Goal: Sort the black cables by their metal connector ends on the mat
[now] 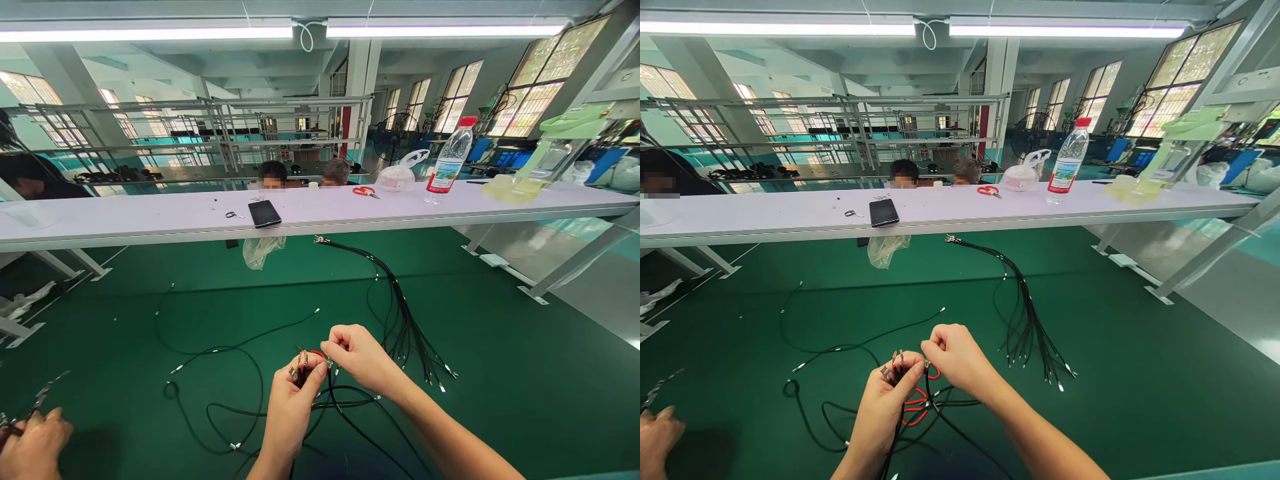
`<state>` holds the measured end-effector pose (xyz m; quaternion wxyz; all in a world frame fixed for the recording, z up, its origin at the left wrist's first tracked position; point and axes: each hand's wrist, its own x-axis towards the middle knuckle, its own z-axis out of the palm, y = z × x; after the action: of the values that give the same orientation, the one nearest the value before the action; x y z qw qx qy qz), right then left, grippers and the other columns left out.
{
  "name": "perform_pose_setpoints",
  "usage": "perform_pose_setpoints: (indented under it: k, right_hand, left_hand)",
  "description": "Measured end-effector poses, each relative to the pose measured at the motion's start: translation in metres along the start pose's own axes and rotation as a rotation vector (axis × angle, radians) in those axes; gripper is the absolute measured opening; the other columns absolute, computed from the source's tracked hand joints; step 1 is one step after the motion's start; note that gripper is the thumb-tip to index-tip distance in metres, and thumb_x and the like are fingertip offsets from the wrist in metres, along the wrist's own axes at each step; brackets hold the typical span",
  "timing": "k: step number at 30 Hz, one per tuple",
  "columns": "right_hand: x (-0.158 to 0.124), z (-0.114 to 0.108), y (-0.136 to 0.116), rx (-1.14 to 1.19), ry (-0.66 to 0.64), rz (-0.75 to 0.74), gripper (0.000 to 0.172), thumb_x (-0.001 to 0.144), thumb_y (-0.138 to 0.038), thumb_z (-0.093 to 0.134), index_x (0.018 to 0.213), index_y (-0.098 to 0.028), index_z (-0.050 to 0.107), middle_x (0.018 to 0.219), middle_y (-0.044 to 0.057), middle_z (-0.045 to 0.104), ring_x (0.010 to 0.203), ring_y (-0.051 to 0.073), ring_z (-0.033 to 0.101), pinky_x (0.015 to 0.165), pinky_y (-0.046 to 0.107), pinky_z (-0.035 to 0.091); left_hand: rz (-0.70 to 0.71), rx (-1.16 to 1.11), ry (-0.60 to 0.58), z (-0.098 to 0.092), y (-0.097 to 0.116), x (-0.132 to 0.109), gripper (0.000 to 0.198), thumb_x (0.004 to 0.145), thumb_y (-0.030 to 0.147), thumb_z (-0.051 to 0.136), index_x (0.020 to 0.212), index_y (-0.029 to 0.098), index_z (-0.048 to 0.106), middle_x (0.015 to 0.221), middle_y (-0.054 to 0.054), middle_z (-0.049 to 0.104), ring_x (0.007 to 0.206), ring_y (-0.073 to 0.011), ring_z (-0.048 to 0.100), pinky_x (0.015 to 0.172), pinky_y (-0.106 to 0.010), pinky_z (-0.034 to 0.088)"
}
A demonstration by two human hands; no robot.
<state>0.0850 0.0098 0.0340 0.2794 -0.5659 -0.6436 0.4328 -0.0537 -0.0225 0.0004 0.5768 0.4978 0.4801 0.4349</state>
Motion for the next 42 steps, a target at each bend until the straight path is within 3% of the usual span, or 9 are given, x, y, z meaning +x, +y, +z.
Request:
perform_pose_setpoints:
  k: [8, 13, 16, 19, 23, 28, 34, 42]
  right_hand:
    - [0.003, 0.003, 0.002, -0.008, -0.020, -0.002, 0.025, 0.074, -0.025, 0.046, 0.053, -0.015, 0.036, 0.049, -0.005, 0.032, 0.049, 0.006, 0.025, 0.045, 0.020, 0.020]
    - [0.006, 0.002, 0.002, 0.018, -0.016, 0.027, 0.026, 0.074, -0.025, 0.046, 0.053, -0.015, 0.036, 0.048, -0.005, 0.032, 0.048, 0.006, 0.026, 0.045, 0.021, 0.021]
    - [0.008, 0.002, 0.002, 0.025, -0.024, 0.028, 0.026, 0.074, -0.025, 0.046, 0.052, -0.015, 0.036, 0.049, -0.005, 0.032, 0.048, 0.006, 0.025, 0.046, 0.021, 0.021]
    - [0.010, 0.003, 0.002, 0.024, -0.043, 0.027, 0.026, 0.075, -0.024, 0.046, 0.053, -0.015, 0.036, 0.048, -0.005, 0.032, 0.048, 0.006, 0.026, 0.046, 0.021, 0.020]
    - [0.011, 0.005, 0.002, 0.016, -0.051, 0.013, 0.027, 0.075, -0.025, 0.046, 0.053, -0.015, 0.035, 0.049, -0.005, 0.032, 0.049, 0.006, 0.026, 0.046, 0.021, 0.020]
    - [0.012, 0.004, 0.005, 0.053, -0.079, -0.017, 0.029, 0.078, -0.029, 0.046, 0.055, -0.015, 0.037, 0.051, -0.005, 0.032, 0.050, 0.007, 0.026, 0.047, 0.021, 0.021]
    - [0.003, 0.003, 0.008, 0.120, -0.108, -0.104, 0.030, 0.082, -0.033, 0.043, 0.059, -0.015, 0.037, 0.053, -0.004, 0.033, 0.052, 0.008, 0.027, 0.049, 0.021, 0.022]
    - [-0.006, 0.000, 0.008, 0.142, -0.099, -0.199, 0.030, 0.086, -0.032, 0.041, 0.062, -0.015, 0.039, 0.057, -0.004, 0.037, 0.054, 0.008, 0.030, 0.051, 0.021, 0.025]
  left_hand:
    - [-0.008, 0.005, 0.015, -0.003, -0.006, 0.001, 0.029, 0.076, 0.040, 0.056, 0.074, 0.011, 0.057, 0.073, -0.003, 0.050, 0.070, -0.0097, 0.041, 0.065, -0.019, 0.032]
    - [-0.065, -0.036, 0.064, -0.005, -0.010, 0.002, 0.032, 0.075, 0.044, 0.056, 0.073, 0.012, 0.052, 0.059, 0.003, 0.034, 0.053, -0.0044, 0.026, 0.050, -0.018, 0.023]
    - [-0.108, -0.091, 0.028, -0.006, -0.011, 0.002, 0.035, 0.074, 0.046, 0.055, 0.077, 0.012, 0.053, 0.055, 0.005, 0.026, 0.049, -0.0031, 0.020, 0.045, -0.018, 0.016]
    - [-0.147, -0.107, -0.011, -0.005, -0.012, 0.003, 0.038, 0.070, 0.045, 0.061, 0.085, 0.010, 0.057, 0.057, 0.004, 0.037, 0.050, -0.0031, 0.027, 0.047, -0.017, 0.022]
    - [-0.179, -0.076, 0.021, -0.002, -0.015, 0.003, 0.037, 0.062, 0.038, 0.070, 0.083, 0.009, 0.060, 0.078, -0.006, 0.058, 0.067, -0.0093, 0.047, 0.063, -0.020, 0.038]
    - [-0.151, -0.188, 0.132, -0.001, -0.017, -0.001, 0.030, 0.062, 0.036, 0.071, 0.074, 0.010, 0.063, 0.067, -0.002, 0.055, 0.063, -0.0079, 0.046, 0.061, -0.019, 0.037]
    - [-0.183, -0.387, 0.221, 0.001, -0.016, -0.003, 0.032, 0.057, 0.035, 0.075, 0.074, 0.010, 0.064, 0.059, 0.001, 0.050, 0.052, -0.0031, 0.036, 0.048, -0.016, 0.027]
    - [-0.201, -0.408, 0.201, 0.002, -0.010, -0.002, 0.030, 0.058, 0.033, 0.074, 0.072, 0.009, 0.063, 0.055, 0.002, 0.046, 0.048, -0.0017, 0.030, 0.045, -0.016, 0.022]
